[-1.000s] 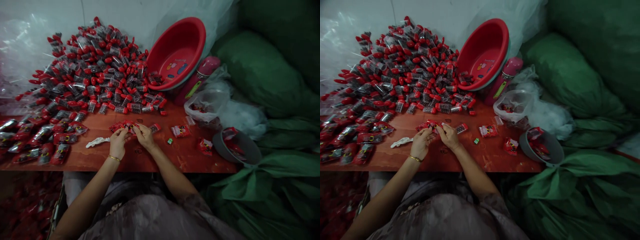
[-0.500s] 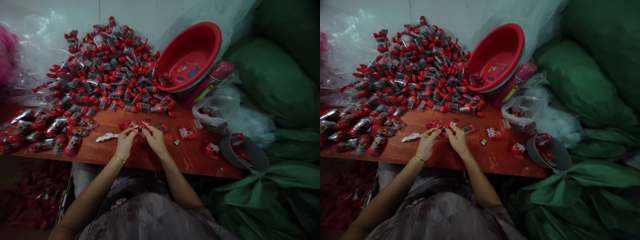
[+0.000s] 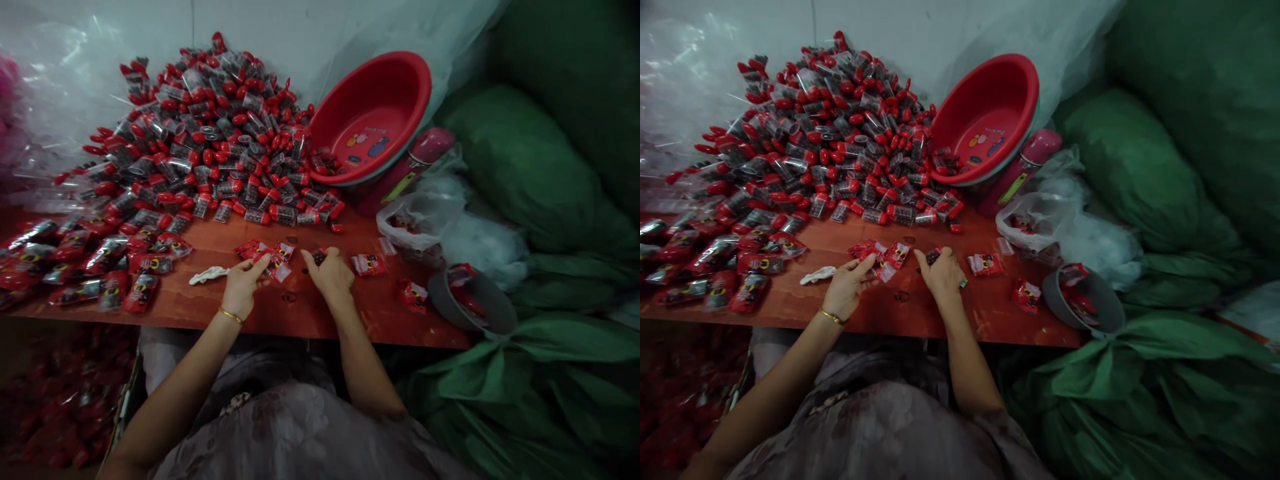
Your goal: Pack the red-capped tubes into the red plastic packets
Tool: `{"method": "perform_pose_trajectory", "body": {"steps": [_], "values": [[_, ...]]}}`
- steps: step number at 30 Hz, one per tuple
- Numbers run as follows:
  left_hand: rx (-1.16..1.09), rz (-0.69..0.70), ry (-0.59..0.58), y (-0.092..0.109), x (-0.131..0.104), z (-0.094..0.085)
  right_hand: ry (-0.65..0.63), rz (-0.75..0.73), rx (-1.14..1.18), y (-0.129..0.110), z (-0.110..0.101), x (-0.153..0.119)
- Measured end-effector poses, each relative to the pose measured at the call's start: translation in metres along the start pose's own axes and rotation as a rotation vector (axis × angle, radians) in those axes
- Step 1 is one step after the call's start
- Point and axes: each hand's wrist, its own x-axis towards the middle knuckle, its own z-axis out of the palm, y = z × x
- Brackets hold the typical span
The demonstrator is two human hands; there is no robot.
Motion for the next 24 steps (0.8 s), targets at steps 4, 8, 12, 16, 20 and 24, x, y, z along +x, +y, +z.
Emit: {"method": "perform_pose_trajectory", "body": {"steps": [4,8,12,16,20,24], "values": [[-0.048,-0.091,-0.033,-0.003,-0.002,-0.001,0.004,-0.068,-0.138,0.003,0.008,-0.001],[-0.046,-0.096,-0.044,-0.006,-0.003,-0.004,0.047,-0.111,-0.194,0.006,0.008,-0.001],[0.002,-0.01,-0.005,-0.01,-0.005,-0.005,0.05,-0.058,-0.213,0.005,0.008,0.01],[0.006,0.066,0.04,-0.011,-0.004,-0.006,0.05,-0.014,-0.227,0.008,0.011,0.02],[-0.018,0.072,0.08,-0.009,-0.002,-0.008,0.027,-0.053,0.002,0.028,0.004,0.009],[-0.025,0.062,0.063,-0.011,-0.001,-0.007,-0.207,-0.168,0.703,0.043,-0.016,-0.03]]}}
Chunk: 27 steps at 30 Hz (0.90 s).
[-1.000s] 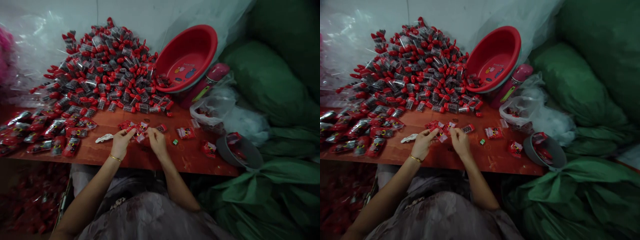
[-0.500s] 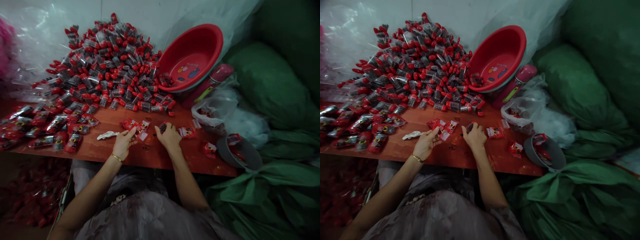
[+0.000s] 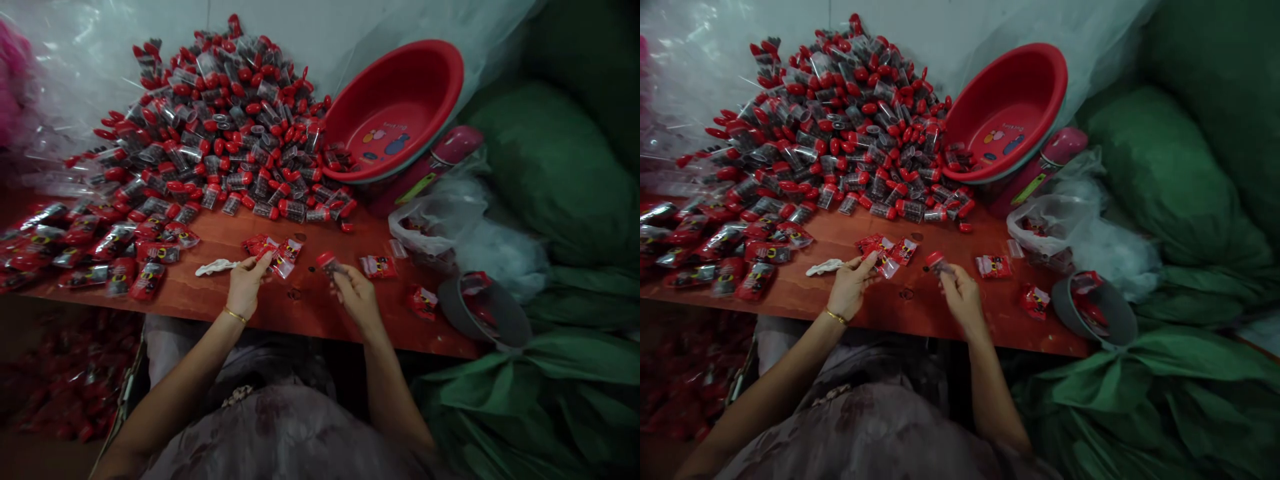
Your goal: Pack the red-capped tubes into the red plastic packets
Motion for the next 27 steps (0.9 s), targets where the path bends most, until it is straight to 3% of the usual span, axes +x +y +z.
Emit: {"method": "perform_pose_trajectory", "body": {"steps": [2,4,9,14,19,27], "values": [[-0.001,0.014,-0.029,-0.003,0.0,0.001,-0.17,0.014,0.255,-0.009,-0.002,-0.021],[-0.007,0.055,-0.066,-0.005,-0.001,0.003,-0.269,0.023,0.363,-0.018,-0.001,-0.036],[0.057,0.207,-0.163,-0.009,-0.002,0.0,-0.34,0.128,0.498,-0.023,0.006,-0.039],[0.157,0.231,-0.211,-0.007,-0.004,-0.003,-0.417,0.256,0.593,-0.02,0.013,-0.031],[0.138,0.208,-0.214,-0.007,-0.008,-0.002,-0.34,0.23,0.67,-0.015,0.021,-0.032],[-0.063,-0.039,-0.264,-0.013,-0.019,0.006,-0.27,0.033,0.601,-0.014,0.031,-0.036]]}}
